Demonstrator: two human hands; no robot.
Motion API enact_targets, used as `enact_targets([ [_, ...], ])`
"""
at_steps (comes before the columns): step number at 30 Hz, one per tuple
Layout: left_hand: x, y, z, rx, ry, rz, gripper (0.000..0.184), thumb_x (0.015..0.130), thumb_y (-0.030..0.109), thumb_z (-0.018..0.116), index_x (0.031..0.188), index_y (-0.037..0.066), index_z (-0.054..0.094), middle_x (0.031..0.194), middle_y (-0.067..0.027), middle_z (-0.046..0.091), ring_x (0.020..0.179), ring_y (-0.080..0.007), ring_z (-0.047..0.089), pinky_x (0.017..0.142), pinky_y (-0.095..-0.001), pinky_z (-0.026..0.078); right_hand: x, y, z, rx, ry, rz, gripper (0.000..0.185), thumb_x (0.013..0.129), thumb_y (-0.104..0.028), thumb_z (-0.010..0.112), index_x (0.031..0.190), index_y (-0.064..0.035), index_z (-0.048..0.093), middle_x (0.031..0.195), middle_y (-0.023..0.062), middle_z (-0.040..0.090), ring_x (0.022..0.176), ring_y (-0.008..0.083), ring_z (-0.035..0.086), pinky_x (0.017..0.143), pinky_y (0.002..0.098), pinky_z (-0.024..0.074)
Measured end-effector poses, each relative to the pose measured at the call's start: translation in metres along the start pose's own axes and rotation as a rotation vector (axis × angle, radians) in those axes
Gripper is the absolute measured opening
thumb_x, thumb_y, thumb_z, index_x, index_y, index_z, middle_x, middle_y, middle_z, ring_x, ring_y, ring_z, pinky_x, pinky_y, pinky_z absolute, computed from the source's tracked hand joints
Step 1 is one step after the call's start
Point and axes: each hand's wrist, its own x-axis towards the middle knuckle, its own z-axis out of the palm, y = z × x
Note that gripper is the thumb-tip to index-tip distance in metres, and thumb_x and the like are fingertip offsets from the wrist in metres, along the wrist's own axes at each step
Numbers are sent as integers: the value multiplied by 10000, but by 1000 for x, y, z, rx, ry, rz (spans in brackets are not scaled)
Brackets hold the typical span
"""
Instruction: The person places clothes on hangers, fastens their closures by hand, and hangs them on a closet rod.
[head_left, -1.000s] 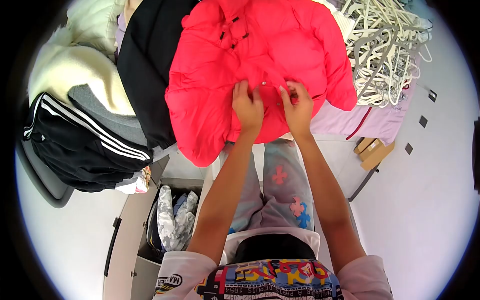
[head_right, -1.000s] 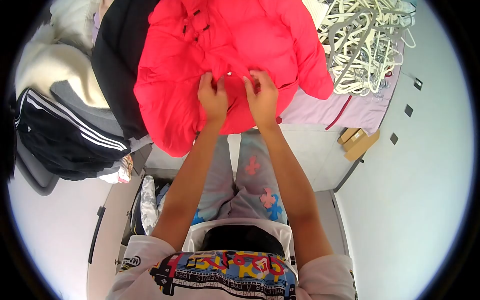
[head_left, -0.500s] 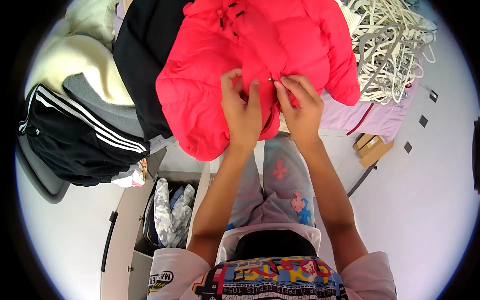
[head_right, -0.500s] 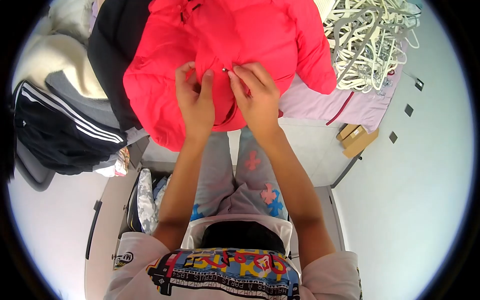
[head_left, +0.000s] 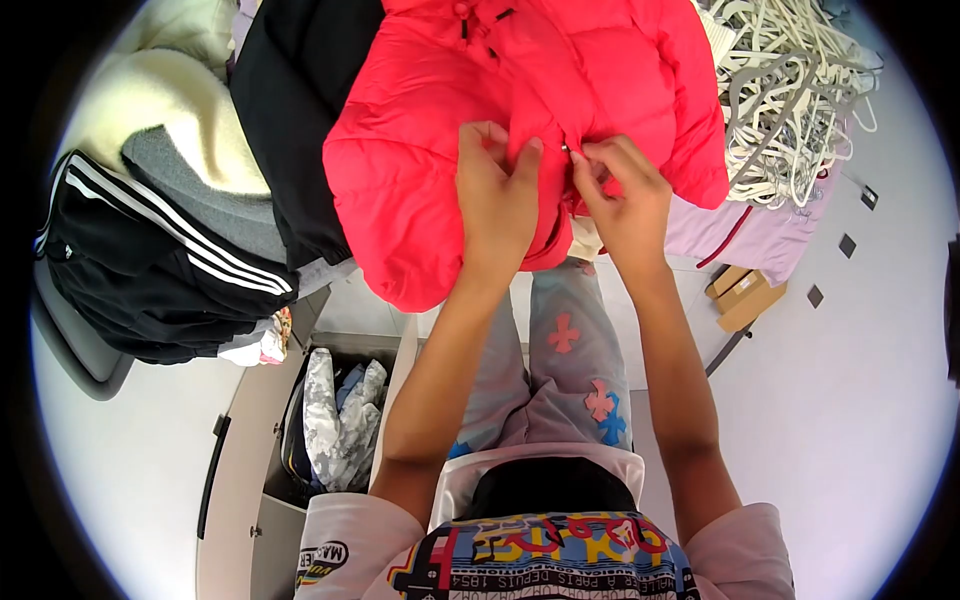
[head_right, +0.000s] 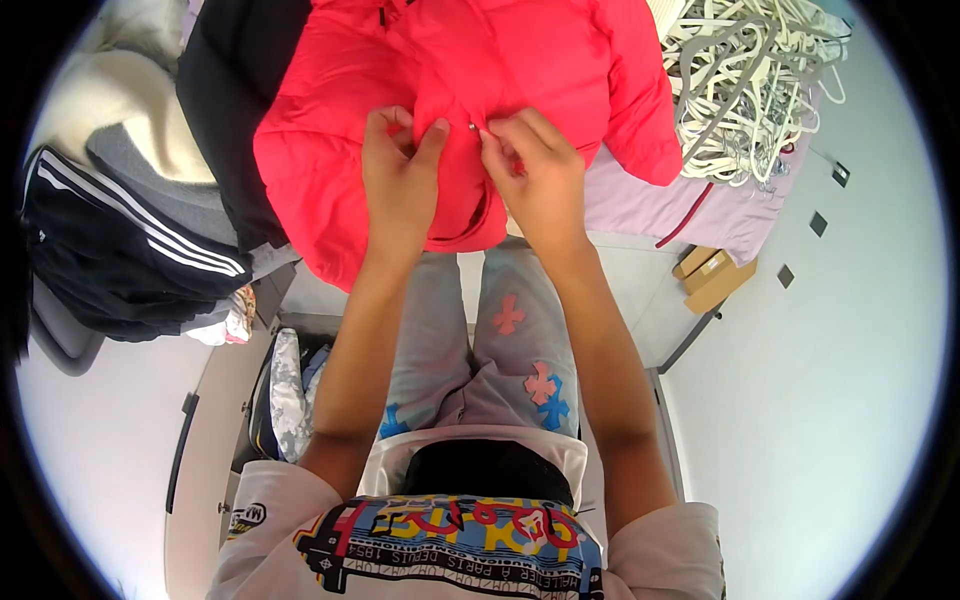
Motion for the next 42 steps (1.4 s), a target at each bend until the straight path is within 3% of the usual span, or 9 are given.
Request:
enact_targets([
  [5,-5,-3,10,-117,118,-31,229,868,11,641,931,24,422,728,-13,393,612,-99,386,578,-277,389,-3,-1,3,-110,-29,-67,97,794,32,700,840,9,618,761,87,557,607,224,577,511,326,466],
  [8,-7,3,12,-31,128,-11,231,859,14,647,958,7,438,720,-47,460,602,-124,425,570,-302,398,-6,1,6,-245,1,-175,113,797,19,703,866,19,613,782,113,562,634,268,582,539,361,472],
  [13,-8,8,16,37,94,-1,240,877,23,650,1016,15,455,739,-27,538,639,-60,464,568,-250,381,1,-4,4,-115,-103,72,183,823,-49,720,864,46,570,822,177,565,682,318,594,583,403,475],
  [17,-11,19,14,44,57,35,195,889,29,521,1069,5,450,691,-95,560,598,-140,512,581,-327,409,10,4,0,-167,-167,3,224,841,-90,721,843,47,544,817,203,568,674,350,594,587,417,469],
  [23,-6,18,14,93,4,104,217,887,60,444,1099,15,455,630,-142,507,576,-222,507,593,-384,408,24,14,-10,-15,-367,221,237,859,-127,704,852,42,539,790,225,566,721,414,570,597,439,454],
  [25,2,18,14,97,2,139,215,893,66,444,1102,18,461,634,-144,505,580,-224,505,596,-388,406,25,22,-8,-77,-394,19,227,860,-119,693,855,52,545,823,230,580,723,415,573,614,452,458],
  [37,16,13,11,221,-56,-41,243,993,223,440,1107,14,492,877,-141,619,829,-232,617,793,-339,473,23,38,20,-203,-154,30,97,832,-16,622,807,32,542,849,229,586,774,446,583,656,500,471],
  [39,14,2,9,205,-38,75,276,992,264,445,1099,13,480,884,-244,656,822,-432,629,776,-507,455,24,40,22,-195,-140,36,92,831,-5,622,835,44,544,847,239,578,780,458,565,656,493,455],
  [42,-2,-1,2,200,-67,94,234,979,208,484,1100,8,489,944,-244,642,872,-416,613,797,-487,457,23,49,26,-182,-125,52,118,830,-9,638,873,57,550,852,249,567,766,461,540,644,470,438],
])
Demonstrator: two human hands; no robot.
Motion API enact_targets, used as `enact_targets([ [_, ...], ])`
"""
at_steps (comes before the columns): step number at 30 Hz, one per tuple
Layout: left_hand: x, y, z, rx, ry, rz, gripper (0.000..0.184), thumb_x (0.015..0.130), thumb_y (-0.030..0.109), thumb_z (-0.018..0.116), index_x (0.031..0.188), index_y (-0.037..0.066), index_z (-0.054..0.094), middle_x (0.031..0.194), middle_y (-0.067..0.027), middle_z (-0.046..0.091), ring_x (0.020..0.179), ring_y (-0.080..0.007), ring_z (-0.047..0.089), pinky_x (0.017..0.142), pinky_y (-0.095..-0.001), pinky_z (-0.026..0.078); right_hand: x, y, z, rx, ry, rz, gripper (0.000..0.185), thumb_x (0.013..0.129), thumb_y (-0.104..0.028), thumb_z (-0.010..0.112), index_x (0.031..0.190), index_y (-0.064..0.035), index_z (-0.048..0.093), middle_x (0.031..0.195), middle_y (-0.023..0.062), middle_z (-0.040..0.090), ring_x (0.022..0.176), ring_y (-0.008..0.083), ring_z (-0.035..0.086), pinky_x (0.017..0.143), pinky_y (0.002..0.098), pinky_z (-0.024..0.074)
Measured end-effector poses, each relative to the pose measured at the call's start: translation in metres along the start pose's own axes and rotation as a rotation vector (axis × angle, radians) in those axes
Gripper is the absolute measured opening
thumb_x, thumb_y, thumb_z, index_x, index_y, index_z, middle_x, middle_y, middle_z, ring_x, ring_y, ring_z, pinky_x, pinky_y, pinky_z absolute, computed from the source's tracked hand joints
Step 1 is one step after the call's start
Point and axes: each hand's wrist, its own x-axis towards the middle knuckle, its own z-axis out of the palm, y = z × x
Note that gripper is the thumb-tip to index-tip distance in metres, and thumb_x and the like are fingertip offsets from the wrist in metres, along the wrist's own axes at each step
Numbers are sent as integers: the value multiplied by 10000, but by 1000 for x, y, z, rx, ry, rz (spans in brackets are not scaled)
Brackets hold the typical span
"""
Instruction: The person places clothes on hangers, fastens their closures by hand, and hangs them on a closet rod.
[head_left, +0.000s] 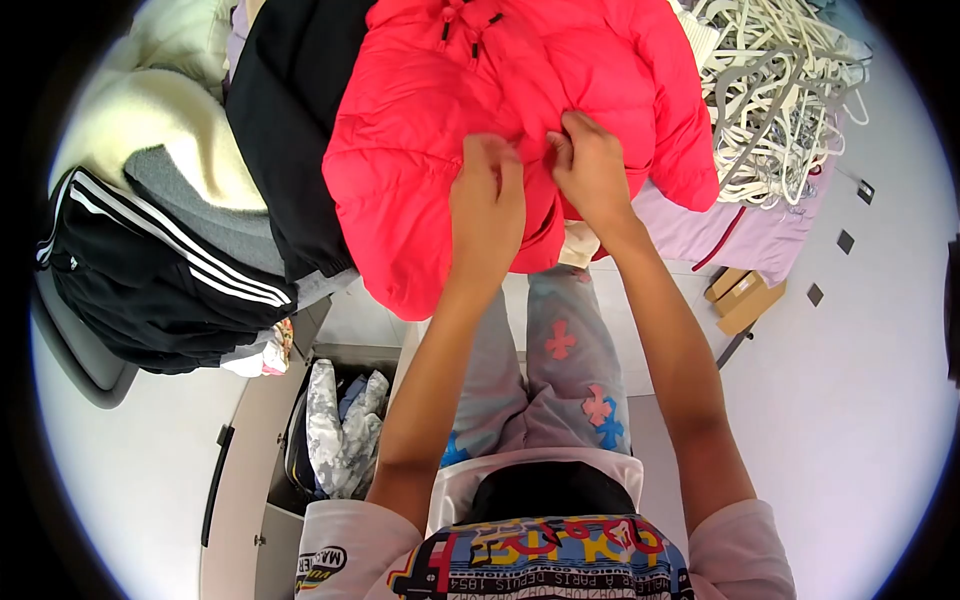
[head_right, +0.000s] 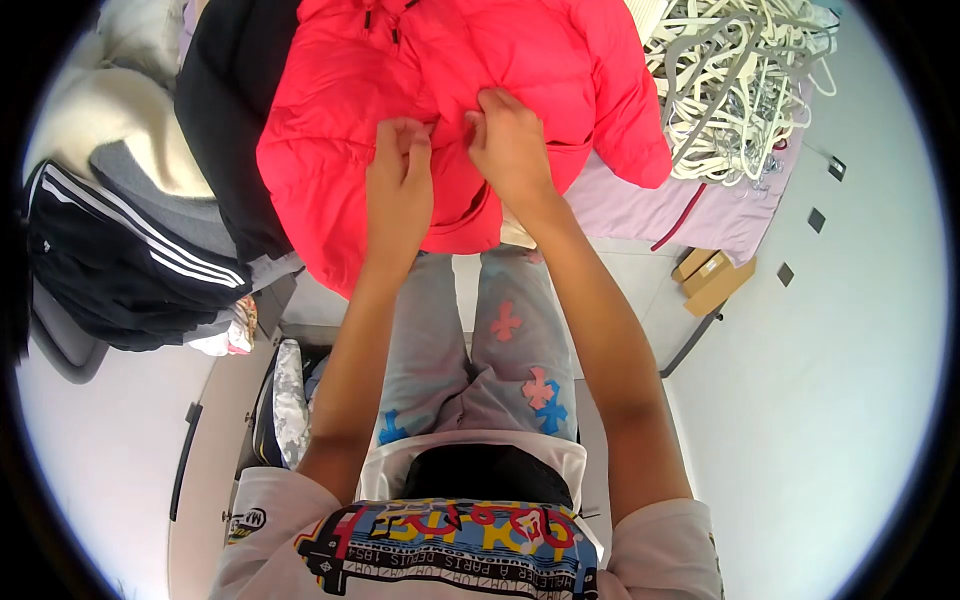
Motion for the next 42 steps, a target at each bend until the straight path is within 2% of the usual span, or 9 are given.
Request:
enact_targets([
  [5,-30,-24,10,304,57,179,334,894,178,636,1151,9,506,1103,-229,581,999,-394,561,848,-458,438,-2,2,-7,47,-49,77,152,879,-89,641,866,47,574,785,205,603,718,359,614,631,436,482],
  [10,-19,-57,18,672,139,161,458,798,197,753,1159,17,536,1129,-182,533,1031,-370,533,862,-454,434,-25,22,-23,647,114,552,239,976,-199,582,951,34,627,728,70,611,628,74,547,550,268,436],
  [13,-8,-73,-6,780,107,113,388,804,174,744,1119,32,567,1110,-153,512,1038,-360,521,857,-465,438,-63,59,-10,363,39,457,239,967,-211,602,938,25,622,693,73,608,604,96,543,565,240,445],
  [18,-5,-84,-20,554,41,214,192,858,61,648,1039,39,588,1116,-183,564,1018,-379,532,855,-469,437,-91,59,28,-146,-151,258,297,879,-196,673,1089,-19,557,1178,185,502,953,402,598,708,487,491],
  [23,-16,-63,-31,328,-39,-95,125,878,-6,586,999,5,556,1072,-195,579,978,-384,543,816,-425,435,-84,62,41,96,7,176,154,874,-73,619,1005,3,592,1037,167,546,849,387,592,707,461,479],
  [25,-36,-58,-24,462,369,344,99,893,-9,573,987,11,548,1012,-165,582,913,-316,568,755,-368,457,-81,58,39,284,56,187,108,877,-46,619,958,22,594,936,155,557,775,353,591,663,422,471],
  [35,-92,-66,32,507,11,172,310,918,141,568,1187,-14,566,1066,-215,608,1016,-401,556,918,-479,426,-109,26,-15,392,16,321,108,918,-53,614,900,43,569,788,134,522,608,213,541,551,319,421],
  [37,-76,-66,35,308,-215,-333,294,947,197,587,1148,-17,598,1058,-160,662,993,-321,613,901,-427,453,-109,20,-27,313,29,271,134,921,-57,619,879,48,549,776,129,514,565,204,501,526,297,398],
  [42,-56,-66,31,-635,-219,-518,229,962,185,613,1102,8,651,1088,-77,690,991,-170,643,898,-333,485,-117,20,-38,451,47,372,157,942,-84,625,872,38,553,768,54,510,600,101,492,546,238,402],
])
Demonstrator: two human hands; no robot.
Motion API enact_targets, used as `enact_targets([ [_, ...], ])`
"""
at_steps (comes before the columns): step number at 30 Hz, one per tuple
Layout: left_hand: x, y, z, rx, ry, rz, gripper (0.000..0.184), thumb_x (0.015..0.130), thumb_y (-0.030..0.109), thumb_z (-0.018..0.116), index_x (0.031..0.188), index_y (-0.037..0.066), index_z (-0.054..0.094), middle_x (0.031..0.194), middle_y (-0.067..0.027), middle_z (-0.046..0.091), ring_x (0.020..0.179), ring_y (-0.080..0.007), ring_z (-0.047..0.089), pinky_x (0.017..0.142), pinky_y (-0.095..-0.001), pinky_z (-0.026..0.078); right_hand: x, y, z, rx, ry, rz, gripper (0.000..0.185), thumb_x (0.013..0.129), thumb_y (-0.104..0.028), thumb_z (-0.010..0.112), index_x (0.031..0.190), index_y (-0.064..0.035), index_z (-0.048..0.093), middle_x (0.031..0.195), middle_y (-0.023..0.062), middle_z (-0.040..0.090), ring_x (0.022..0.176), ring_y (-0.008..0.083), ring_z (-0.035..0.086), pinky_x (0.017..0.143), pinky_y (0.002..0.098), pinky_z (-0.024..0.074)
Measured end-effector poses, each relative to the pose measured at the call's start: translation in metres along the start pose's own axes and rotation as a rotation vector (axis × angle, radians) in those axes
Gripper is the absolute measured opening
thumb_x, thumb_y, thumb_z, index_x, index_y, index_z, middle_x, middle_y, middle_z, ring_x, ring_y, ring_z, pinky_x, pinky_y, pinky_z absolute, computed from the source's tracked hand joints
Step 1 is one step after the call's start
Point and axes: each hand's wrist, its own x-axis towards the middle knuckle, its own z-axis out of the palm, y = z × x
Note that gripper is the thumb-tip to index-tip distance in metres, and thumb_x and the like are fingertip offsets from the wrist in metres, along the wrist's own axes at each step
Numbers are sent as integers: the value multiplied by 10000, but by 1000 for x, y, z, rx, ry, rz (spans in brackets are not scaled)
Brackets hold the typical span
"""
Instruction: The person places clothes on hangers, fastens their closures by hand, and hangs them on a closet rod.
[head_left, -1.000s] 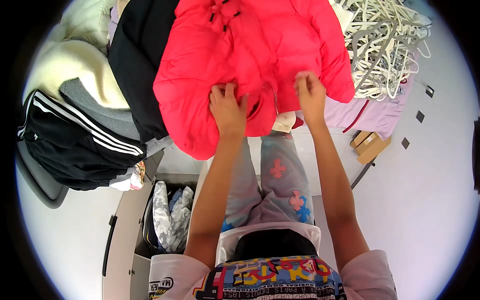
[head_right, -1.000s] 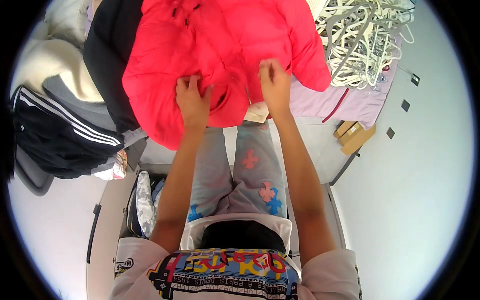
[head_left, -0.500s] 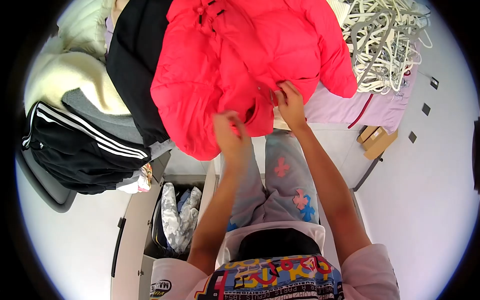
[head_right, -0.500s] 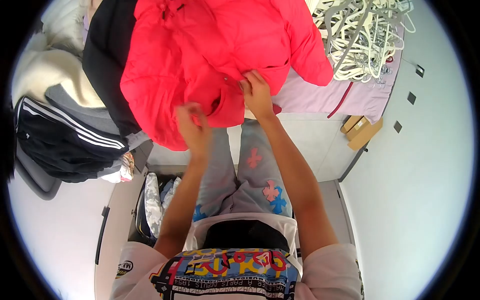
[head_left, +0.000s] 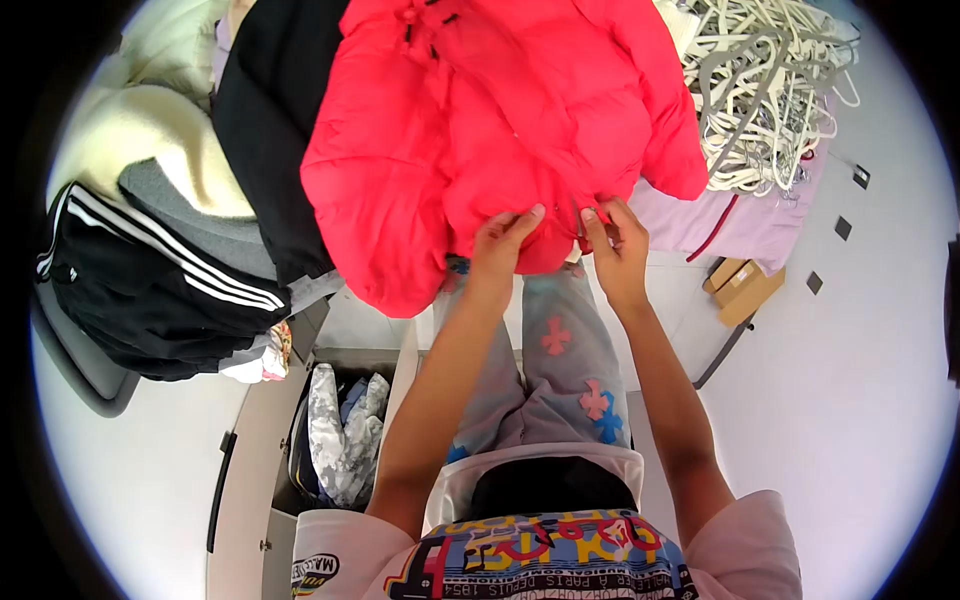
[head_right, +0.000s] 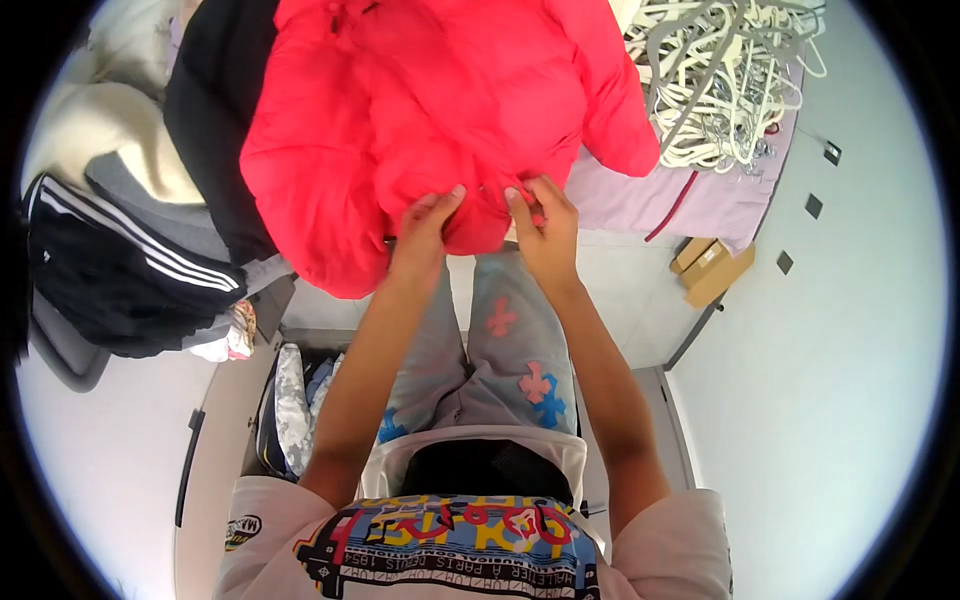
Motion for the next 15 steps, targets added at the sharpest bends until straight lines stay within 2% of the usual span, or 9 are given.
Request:
enact_targets([
  [1,-2,5,0,-177,-45,9,207,964,173,617,1090,17,665,1109,-57,685,1015,-130,634,904,-304,489,-1,-8,-4,62,-26,94,151,962,-97,614,888,29,575,774,0,510,654,46,501,572,215,425],
  [3,-10,28,5,-259,-162,9,224,972,159,605,1145,21,638,1165,-68,661,1083,-136,607,943,-298,478,0,-22,-5,161,-22,125,145,934,-74,645,869,30,568,770,15,522,635,48,496,550,215,397],
  [6,-31,55,16,-231,13,28,309,974,128,596,1254,6,549,1266,-93,608,1137,-148,581,969,-304,464,6,-48,-2,277,0,161,124,896,-33,684,873,32,580,777,29,540,623,51,507,537,214,390],
  [8,-44,65,22,-152,-17,122,309,954,83,611,1244,-2,548,1244,-99,621,1122,-147,589,965,-299,466,5,-56,0,288,26,177,104,885,-14,692,897,32,599,788,28,546,630,53,523,546,213,411],
  [9,-47,67,24,-72,-58,217,314,934,38,627,1235,-9,548,1222,-106,634,1107,-146,598,960,-295,467,6,-58,1,219,84,42,101,863,4,704,911,29,620,803,36,562,639,63,541,556,218,433],
  [10,-48,69,25,-69,-58,219,314,934,38,627,1235,-9,548,1222,-106,634,1107,-146,598,960,-295,467,6,-60,2,147,145,-92,115,841,23,717,926,26,640,818,44,579,647,74,559,567,224,455],
  [11,-49,70,26,-67,-53,221,316,915,0,635,1220,-15,552,1189,-107,650,1074,-146,613,943,-288,476,7,-64,2,148,147,-93,115,841,23,717,926,26,640,818,44,579,647,74,559,567,224,455],
  [13,-52,73,30,-64,-50,221,321,896,-37,642,1204,-22,555,1156,-108,666,1042,-146,628,925,-281,485,7,-75,1,-81,168,-364,135,801,52,730,919,18,673,850,62,613,676,110,580,568,233,469],
  [15,-55,80,35,-119,-11,208,271,890,-47,643,1151,-35,573,1075,-109,695,951,-135,655,859,-266,512,4,-84,0,-108,162,-382,138,776,60,739,899,15,693,872,70,635,707,139,588,554,240,459],
])
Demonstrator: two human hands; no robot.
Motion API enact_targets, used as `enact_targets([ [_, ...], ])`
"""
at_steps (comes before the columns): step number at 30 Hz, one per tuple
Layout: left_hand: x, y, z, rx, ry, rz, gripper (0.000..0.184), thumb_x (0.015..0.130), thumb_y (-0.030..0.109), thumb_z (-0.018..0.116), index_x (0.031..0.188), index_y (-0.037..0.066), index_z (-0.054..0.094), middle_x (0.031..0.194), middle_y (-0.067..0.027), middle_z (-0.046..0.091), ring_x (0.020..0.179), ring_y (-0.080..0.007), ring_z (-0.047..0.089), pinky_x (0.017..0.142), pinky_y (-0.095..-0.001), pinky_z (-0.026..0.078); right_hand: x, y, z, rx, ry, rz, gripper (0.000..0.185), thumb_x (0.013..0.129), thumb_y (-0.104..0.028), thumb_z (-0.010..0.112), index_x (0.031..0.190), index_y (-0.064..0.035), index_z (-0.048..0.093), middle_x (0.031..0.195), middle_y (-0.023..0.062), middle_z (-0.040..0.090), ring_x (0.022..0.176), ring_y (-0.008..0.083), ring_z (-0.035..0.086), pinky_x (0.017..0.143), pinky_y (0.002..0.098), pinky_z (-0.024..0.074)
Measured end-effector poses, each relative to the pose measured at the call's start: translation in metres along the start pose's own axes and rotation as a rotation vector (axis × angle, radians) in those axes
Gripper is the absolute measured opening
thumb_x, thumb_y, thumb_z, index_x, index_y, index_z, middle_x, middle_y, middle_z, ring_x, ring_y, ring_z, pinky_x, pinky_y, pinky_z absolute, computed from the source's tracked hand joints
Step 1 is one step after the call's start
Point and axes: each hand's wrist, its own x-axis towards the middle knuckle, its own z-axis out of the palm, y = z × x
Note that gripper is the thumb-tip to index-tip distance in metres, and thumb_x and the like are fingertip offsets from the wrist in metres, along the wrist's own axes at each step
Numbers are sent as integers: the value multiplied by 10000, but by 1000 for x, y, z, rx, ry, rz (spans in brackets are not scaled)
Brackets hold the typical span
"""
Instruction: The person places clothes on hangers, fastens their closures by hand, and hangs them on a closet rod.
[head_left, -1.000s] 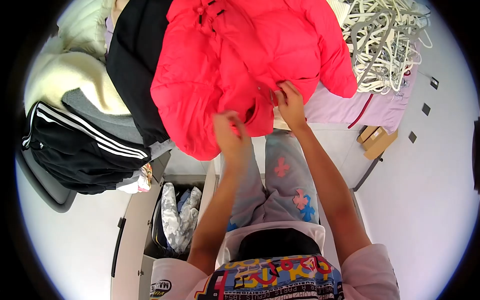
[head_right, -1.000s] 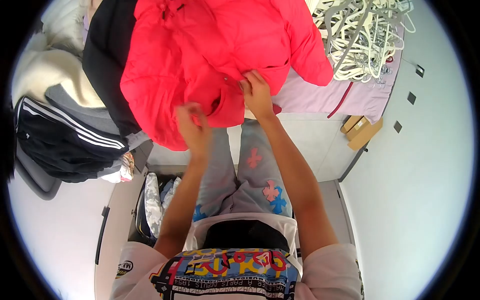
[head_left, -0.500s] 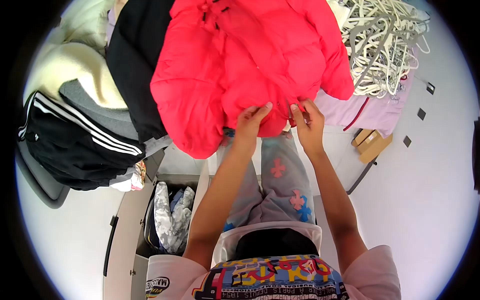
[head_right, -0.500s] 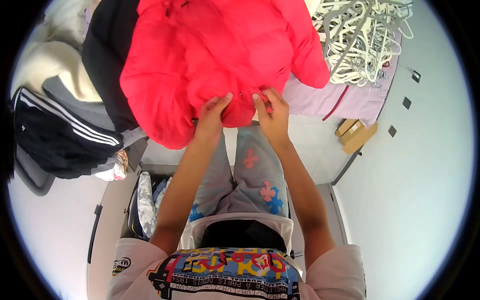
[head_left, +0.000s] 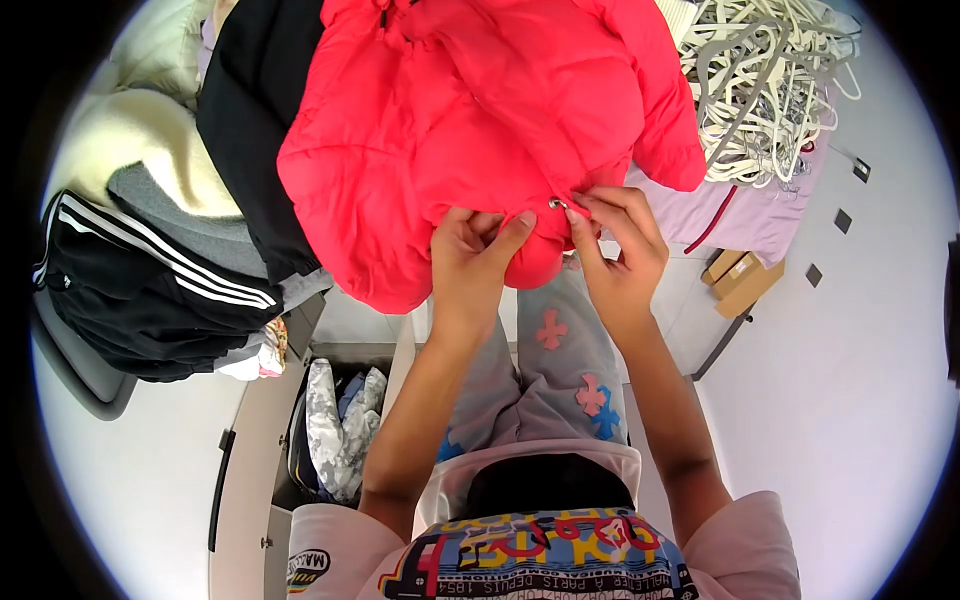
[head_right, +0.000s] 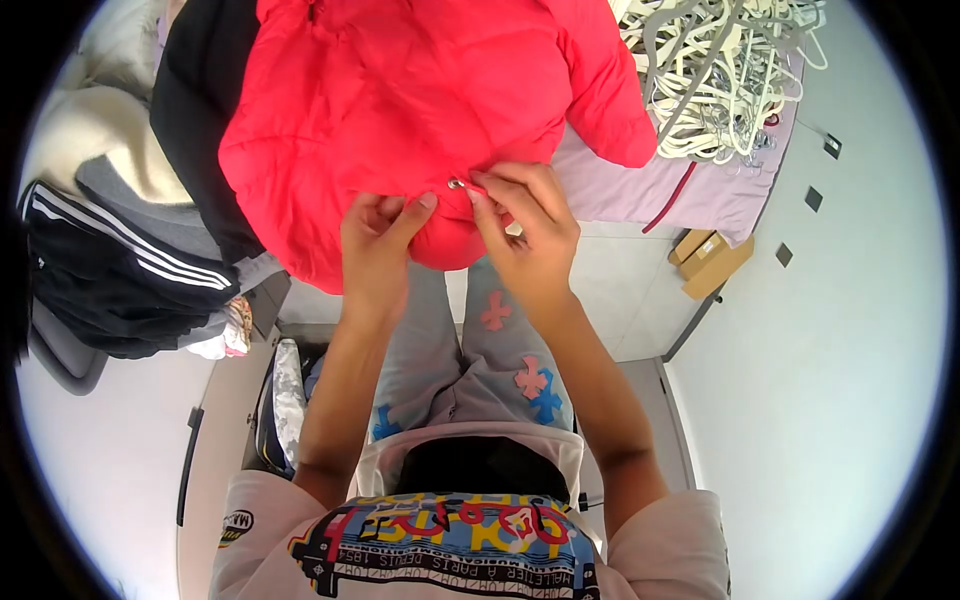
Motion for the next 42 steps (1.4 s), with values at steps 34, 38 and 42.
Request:
enact_targets([
  [34,37,-92,-38,345,29,-67,344,890,56,675,1196,-38,548,1140,-88,650,1026,-165,613,886,-312,470,-48,29,-28,-323,-212,-5,284,708,56,614,983,8,660,1085,129,589,919,299,562,764,381,474],
  [38,40,-109,-44,492,57,23,347,862,85,704,1145,-59,564,1004,-112,696,901,-170,657,794,-323,494,-42,38,-40,-346,-116,132,209,781,85,573,964,11,642,1008,123,586,895,294,551,745,379,461],
  [42,46,-110,-35,553,65,36,345,843,149,735,1083,-64,608,940,-131,712,850,-194,677,753,-329,501,-46,54,-37,-278,-114,141,186,788,86,573,948,13,637,942,112,591,869,279,558,748,372,460],
])
